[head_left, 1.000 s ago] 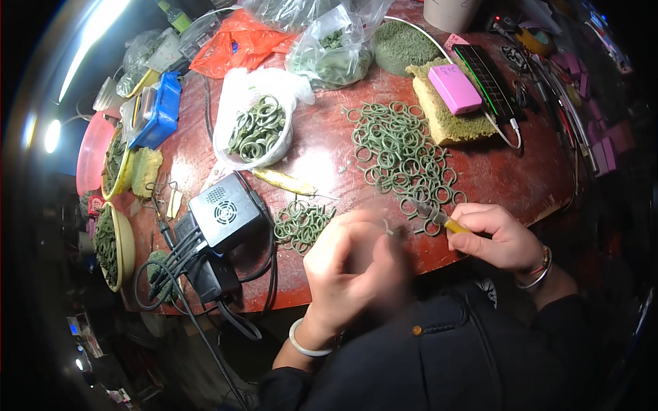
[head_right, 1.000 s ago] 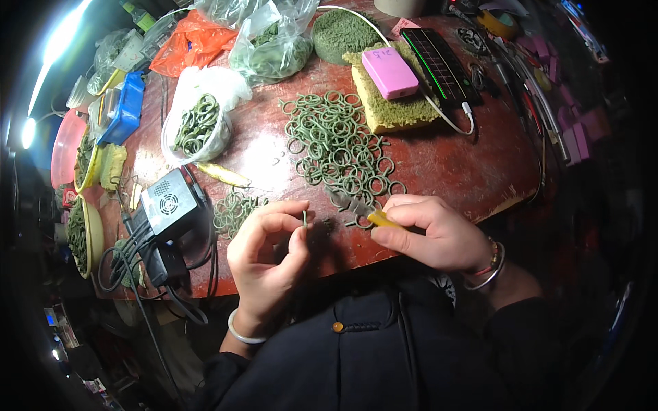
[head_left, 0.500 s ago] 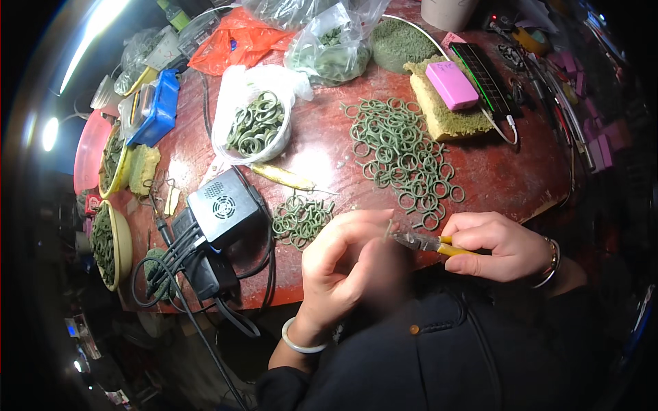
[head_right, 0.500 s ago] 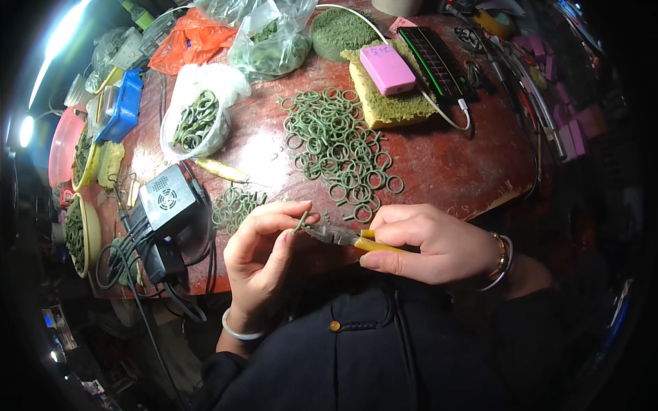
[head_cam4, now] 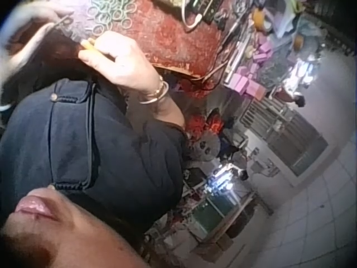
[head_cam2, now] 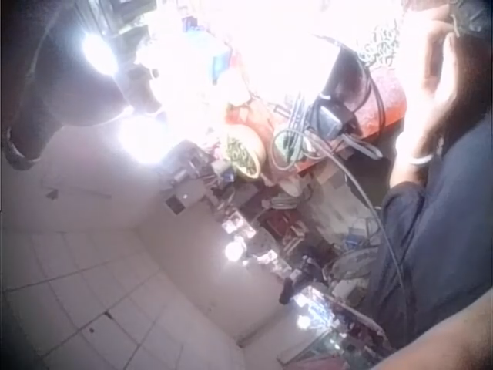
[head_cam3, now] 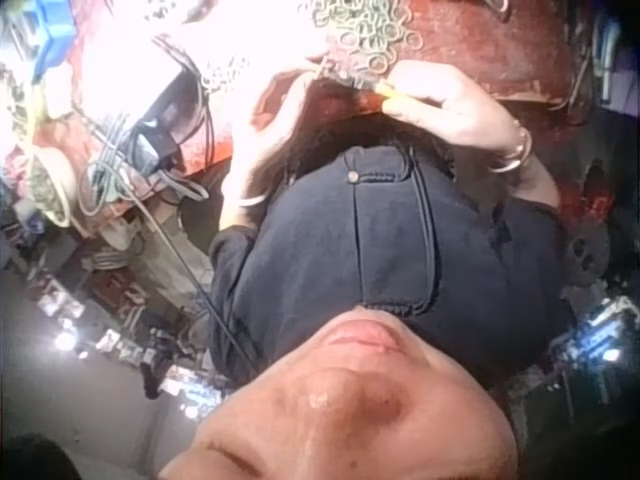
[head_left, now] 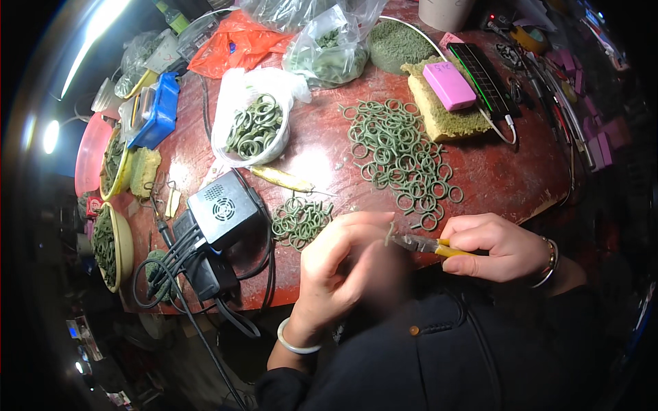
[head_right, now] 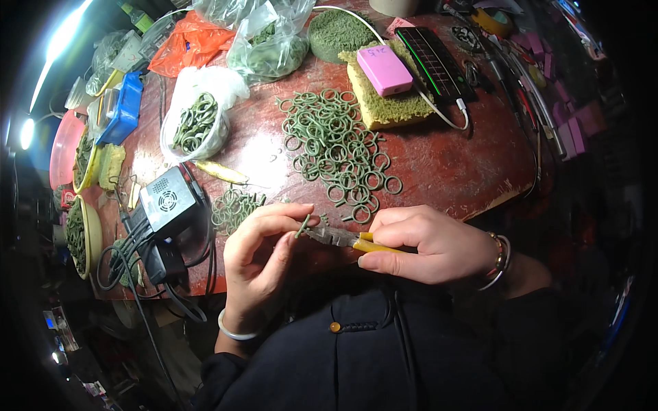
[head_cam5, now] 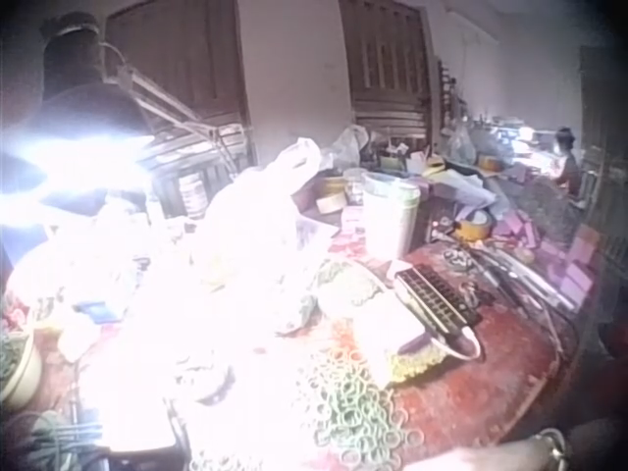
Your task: Assembling or clipping small green plastic rings using pliers at a workstation.
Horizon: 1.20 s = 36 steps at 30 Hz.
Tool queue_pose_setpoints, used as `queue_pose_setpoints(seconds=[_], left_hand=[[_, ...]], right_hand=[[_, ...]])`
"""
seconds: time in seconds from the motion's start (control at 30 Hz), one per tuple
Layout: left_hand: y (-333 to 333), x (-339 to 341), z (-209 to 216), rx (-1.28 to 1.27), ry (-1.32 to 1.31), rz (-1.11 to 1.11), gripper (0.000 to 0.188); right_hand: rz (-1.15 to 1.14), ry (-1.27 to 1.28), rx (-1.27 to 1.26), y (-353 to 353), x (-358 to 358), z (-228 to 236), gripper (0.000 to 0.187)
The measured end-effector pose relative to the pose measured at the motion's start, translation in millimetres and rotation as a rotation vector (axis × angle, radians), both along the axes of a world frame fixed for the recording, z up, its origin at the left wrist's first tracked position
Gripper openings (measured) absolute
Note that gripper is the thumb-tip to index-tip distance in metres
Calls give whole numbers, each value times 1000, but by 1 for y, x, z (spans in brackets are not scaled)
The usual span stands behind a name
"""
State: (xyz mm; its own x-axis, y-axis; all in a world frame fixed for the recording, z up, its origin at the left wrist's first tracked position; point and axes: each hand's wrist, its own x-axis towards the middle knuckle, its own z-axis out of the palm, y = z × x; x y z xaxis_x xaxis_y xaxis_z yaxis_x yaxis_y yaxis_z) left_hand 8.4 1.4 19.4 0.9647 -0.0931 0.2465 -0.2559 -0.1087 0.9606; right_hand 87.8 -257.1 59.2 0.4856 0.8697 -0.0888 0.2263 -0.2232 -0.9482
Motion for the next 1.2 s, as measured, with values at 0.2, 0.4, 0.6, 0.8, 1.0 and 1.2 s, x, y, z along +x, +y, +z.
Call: queue_pose_setpoints(seconds=[0.2,0.4,0.6,0.8,1.0,1.2], left_hand=[[3,2,6,56,29,-24,15],[5,3,4,75,32,-33,12],[-3,0,-5,-70,34,130,9],[-19,9,0,383,-358,309,15],[-28,12,-5,530,-498,378,24],[-24,-1,-8,80,-76,235,26]], right_hand=[[11,8,-8,0,1,-4,22],[36,23,-33,1,3,-2,21],[-27,-84,116,8,3,-11,19],[-292,-247,122,43,-2,-4,21],[-392,-338,114,58,-4,-6,15],[-393,-606,53,51,-3,-4,16]])
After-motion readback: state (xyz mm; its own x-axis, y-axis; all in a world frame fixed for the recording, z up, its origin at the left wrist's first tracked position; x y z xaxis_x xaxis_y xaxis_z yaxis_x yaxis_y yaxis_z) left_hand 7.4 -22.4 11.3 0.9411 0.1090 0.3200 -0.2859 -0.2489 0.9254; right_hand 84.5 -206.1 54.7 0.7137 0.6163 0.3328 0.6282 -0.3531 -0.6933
